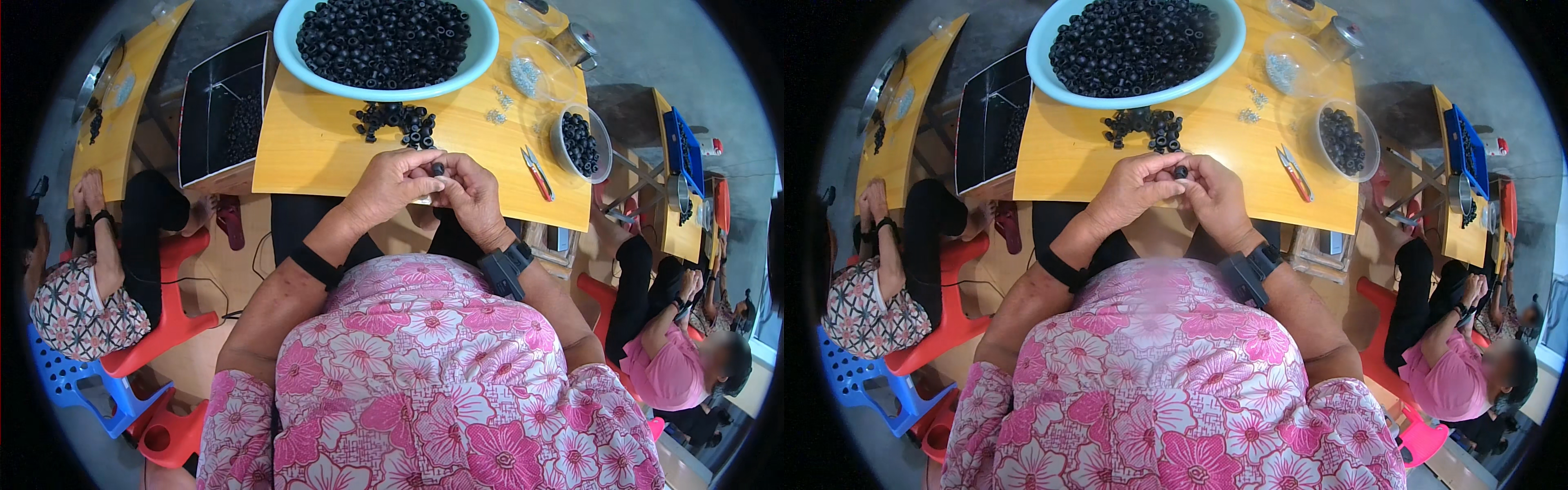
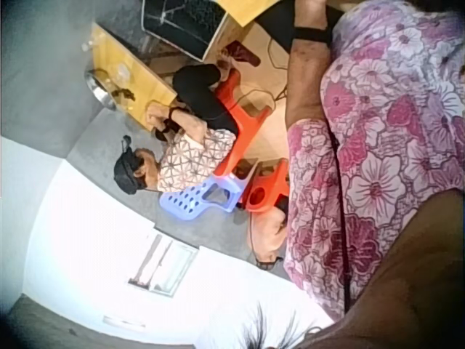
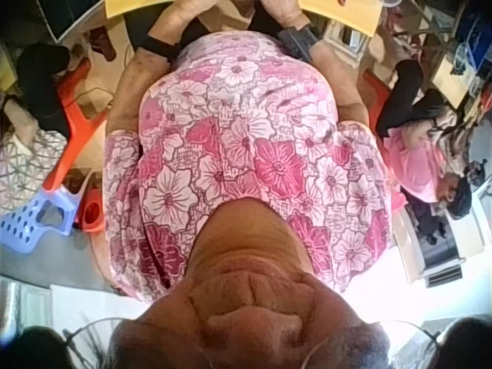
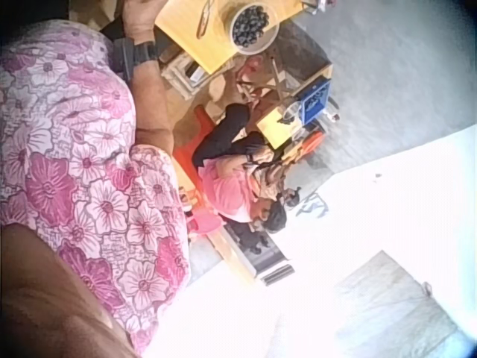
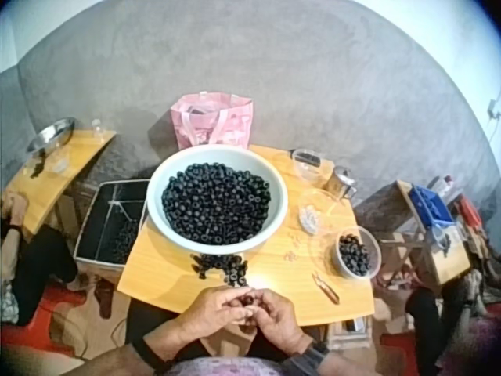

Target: The recorder is assembling small black rubber or plastic components by hand in a factory environment.

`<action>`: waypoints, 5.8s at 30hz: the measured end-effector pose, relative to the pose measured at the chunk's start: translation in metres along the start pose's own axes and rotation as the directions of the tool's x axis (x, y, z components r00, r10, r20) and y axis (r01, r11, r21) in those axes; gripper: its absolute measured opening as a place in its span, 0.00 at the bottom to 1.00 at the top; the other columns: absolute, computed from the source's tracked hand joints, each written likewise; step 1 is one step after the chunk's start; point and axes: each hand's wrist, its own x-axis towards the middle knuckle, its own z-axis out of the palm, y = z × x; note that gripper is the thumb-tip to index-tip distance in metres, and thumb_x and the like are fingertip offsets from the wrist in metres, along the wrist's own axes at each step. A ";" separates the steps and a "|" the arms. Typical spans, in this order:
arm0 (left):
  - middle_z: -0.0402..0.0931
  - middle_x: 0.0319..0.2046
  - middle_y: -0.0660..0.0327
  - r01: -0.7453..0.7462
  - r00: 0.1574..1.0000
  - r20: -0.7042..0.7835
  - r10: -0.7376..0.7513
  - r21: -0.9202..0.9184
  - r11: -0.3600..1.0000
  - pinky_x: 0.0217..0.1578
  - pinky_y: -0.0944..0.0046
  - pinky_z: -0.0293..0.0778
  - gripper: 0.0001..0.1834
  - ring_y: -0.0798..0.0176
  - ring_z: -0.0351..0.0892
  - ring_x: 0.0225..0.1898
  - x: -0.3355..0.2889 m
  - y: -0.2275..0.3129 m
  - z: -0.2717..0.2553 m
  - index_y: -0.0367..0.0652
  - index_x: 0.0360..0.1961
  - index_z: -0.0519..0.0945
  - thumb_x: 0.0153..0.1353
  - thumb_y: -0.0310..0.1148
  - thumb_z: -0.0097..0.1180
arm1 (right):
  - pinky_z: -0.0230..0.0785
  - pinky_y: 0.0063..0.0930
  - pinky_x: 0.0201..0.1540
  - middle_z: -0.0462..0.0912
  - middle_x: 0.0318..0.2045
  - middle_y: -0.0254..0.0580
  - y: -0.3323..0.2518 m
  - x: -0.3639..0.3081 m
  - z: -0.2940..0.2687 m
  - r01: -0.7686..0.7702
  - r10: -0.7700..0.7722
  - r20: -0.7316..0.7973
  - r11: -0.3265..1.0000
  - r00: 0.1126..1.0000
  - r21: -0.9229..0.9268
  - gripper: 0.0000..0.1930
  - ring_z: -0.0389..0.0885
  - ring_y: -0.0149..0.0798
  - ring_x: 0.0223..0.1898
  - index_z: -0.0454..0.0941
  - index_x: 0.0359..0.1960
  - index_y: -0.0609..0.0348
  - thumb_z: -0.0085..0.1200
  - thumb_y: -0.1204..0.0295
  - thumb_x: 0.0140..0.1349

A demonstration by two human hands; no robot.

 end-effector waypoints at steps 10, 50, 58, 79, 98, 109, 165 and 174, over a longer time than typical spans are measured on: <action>0.78 0.32 0.69 0.039 0.999 -0.002 -0.039 0.041 0.998 0.36 0.77 0.75 0.20 0.78 0.75 0.33 0.004 -0.002 0.000 0.32 0.55 0.76 0.61 0.25 0.59 | 0.73 0.19 0.32 0.77 0.31 0.36 -0.001 0.002 -0.001 -0.024 0.024 0.005 1.000 1.000 0.005 0.10 0.76 0.25 0.28 0.73 0.46 0.67 0.46 0.84 0.63; 0.81 0.35 0.64 -0.043 0.997 -0.064 0.041 -0.029 0.999 0.38 0.73 0.76 0.16 0.75 0.77 0.34 0.009 -0.014 -0.002 0.34 0.51 0.78 0.62 0.25 0.57 | 0.74 0.27 0.33 0.76 0.27 0.33 -0.018 0.020 -0.026 -0.364 0.310 0.249 0.906 0.918 0.215 0.11 0.74 0.27 0.24 0.76 0.39 0.63 0.47 0.66 0.70; 0.81 0.34 0.64 0.019 0.999 -0.044 -0.021 -0.062 0.998 0.37 0.74 0.76 0.11 0.75 0.78 0.34 0.012 -0.017 -0.005 0.35 0.45 0.80 0.61 0.24 0.58 | 0.75 0.28 0.34 0.73 0.25 0.33 -0.020 0.028 -0.030 -0.461 0.371 0.345 0.858 0.862 0.228 0.11 0.70 0.27 0.23 0.75 0.36 0.63 0.47 0.67 0.69; 0.75 0.41 0.62 -0.017 0.996 -0.088 0.017 -0.004 1.000 0.37 0.73 0.76 0.08 0.72 0.78 0.35 0.014 -0.019 -0.009 0.31 0.38 0.82 0.57 0.20 0.60 | 0.76 0.27 0.38 0.80 0.32 0.39 -0.018 0.038 -0.039 -0.524 0.412 0.417 0.828 0.810 0.199 0.14 0.76 0.29 0.28 0.77 0.42 0.67 0.53 0.64 0.67; 0.81 0.34 0.61 0.111 0.991 -0.058 -0.122 -0.163 0.980 0.37 0.74 0.78 0.10 0.74 0.79 0.34 0.013 -0.014 -0.008 0.32 0.44 0.79 0.61 0.22 0.57 | 0.77 0.25 0.30 0.77 0.25 0.33 -0.017 0.025 -0.014 -0.305 0.305 0.052 0.898 0.951 0.317 0.03 0.75 0.27 0.23 0.77 0.38 0.60 0.52 0.75 0.66; 0.74 0.34 0.67 -0.001 0.994 -0.112 -0.013 -0.124 0.992 0.35 0.78 0.74 0.13 0.78 0.75 0.34 0.015 -0.019 -0.008 0.38 0.44 0.74 0.57 0.18 0.56 | 0.77 0.26 0.32 0.77 0.24 0.35 -0.016 0.028 -0.014 -0.341 0.343 0.050 0.885 0.938 0.317 0.05 0.75 0.28 0.24 0.76 0.39 0.65 0.51 0.75 0.67; 0.78 0.34 0.62 -0.046 0.998 -0.060 0.028 -0.329 0.943 0.36 0.73 0.78 0.16 0.73 0.79 0.34 0.015 -0.019 -0.011 0.35 0.46 0.73 0.56 0.16 0.55 | 0.76 0.25 0.39 0.81 0.28 0.40 -0.019 0.026 -0.010 -0.339 0.331 0.074 0.898 0.941 0.281 0.06 0.80 0.32 0.30 0.79 0.37 0.67 0.52 0.76 0.66; 0.77 0.38 0.63 -0.020 1.000 -0.009 0.018 -0.296 0.955 0.43 0.73 0.76 0.14 0.72 0.78 0.39 0.013 -0.016 -0.011 0.37 0.47 0.74 0.59 0.17 0.54 | 0.80 0.34 0.45 0.81 0.30 0.39 -0.013 0.031 -0.021 -0.389 0.361 0.147 0.876 0.921 0.287 0.07 0.81 0.33 0.31 0.78 0.40 0.64 0.53 0.74 0.66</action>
